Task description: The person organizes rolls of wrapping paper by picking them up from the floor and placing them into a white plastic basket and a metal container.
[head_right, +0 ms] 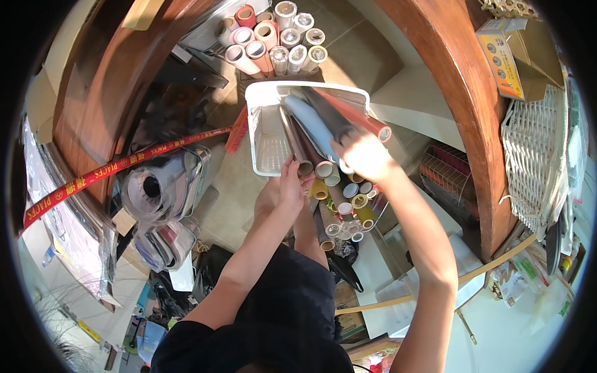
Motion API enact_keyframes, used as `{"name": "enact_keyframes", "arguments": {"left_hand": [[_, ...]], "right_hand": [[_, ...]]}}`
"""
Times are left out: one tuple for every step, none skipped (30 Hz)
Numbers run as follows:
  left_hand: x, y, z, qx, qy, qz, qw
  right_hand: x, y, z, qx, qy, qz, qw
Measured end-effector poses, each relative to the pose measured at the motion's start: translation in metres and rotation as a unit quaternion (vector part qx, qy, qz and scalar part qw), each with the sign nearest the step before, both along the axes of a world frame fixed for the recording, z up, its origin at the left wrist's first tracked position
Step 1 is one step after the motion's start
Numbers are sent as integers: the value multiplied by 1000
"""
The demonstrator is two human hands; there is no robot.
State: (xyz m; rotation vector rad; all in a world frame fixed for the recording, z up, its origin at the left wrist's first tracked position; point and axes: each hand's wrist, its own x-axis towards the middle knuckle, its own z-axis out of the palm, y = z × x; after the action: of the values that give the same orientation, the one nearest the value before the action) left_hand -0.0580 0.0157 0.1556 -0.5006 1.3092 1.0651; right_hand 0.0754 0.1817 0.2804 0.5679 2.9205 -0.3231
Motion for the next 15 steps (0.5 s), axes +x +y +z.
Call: {"name": "enact_keyframes", "arguments": {"left_hand": [[0,7,6,14,21,-3,1000],[1,13,7,28,26,-26,999],[-1,17,4,42,34,-46,998],[-2,20,0,54,42,-65,995],[-3,27,1,64,68,-70,993],[-6,29,-6,59,81,-87,991],[-12,34,-16,55,95,-100,989],[-16,34,-22,52,108,-114,986],[-19,35,-24,38,111,-106,987],[-22,36,-24,23,116,-97,988],[-24,37,-25,9,121,-88,989],[-24,36,-28,6,117,-103,988],[-23,35,-31,4,113,-118,986],[-21,35,-35,0,110,-134,985],[-11,35,-41,4,117,-115,987]], "right_hand": [[2,9,-36,2,-35,10,999],[9,20,-63,-15,-47,-19,999],[7,28,-82,-11,-49,-37,998],[-1,35,-93,-44,-93,-66,992],[-6,37,-104,-37,-98,-85,991],[-13,39,-108,-46,-58,-110,991],[-21,37,-109,-67,-65,-112,989],[-25,35,-109,-87,-73,-115,987],[-30,33,-104,-83,-73,-93,990],[-32,30,-98,-79,-72,-69,992],[-29,26,-91,-68,-33,-51,996],[-22,26,-89,-78,-45,-61,994],[-16,26,-88,-89,-56,-72,992],[-10,25,-90,-100,-68,-82,989],[-3,30,-93,-145,-101,-133,975]]}}
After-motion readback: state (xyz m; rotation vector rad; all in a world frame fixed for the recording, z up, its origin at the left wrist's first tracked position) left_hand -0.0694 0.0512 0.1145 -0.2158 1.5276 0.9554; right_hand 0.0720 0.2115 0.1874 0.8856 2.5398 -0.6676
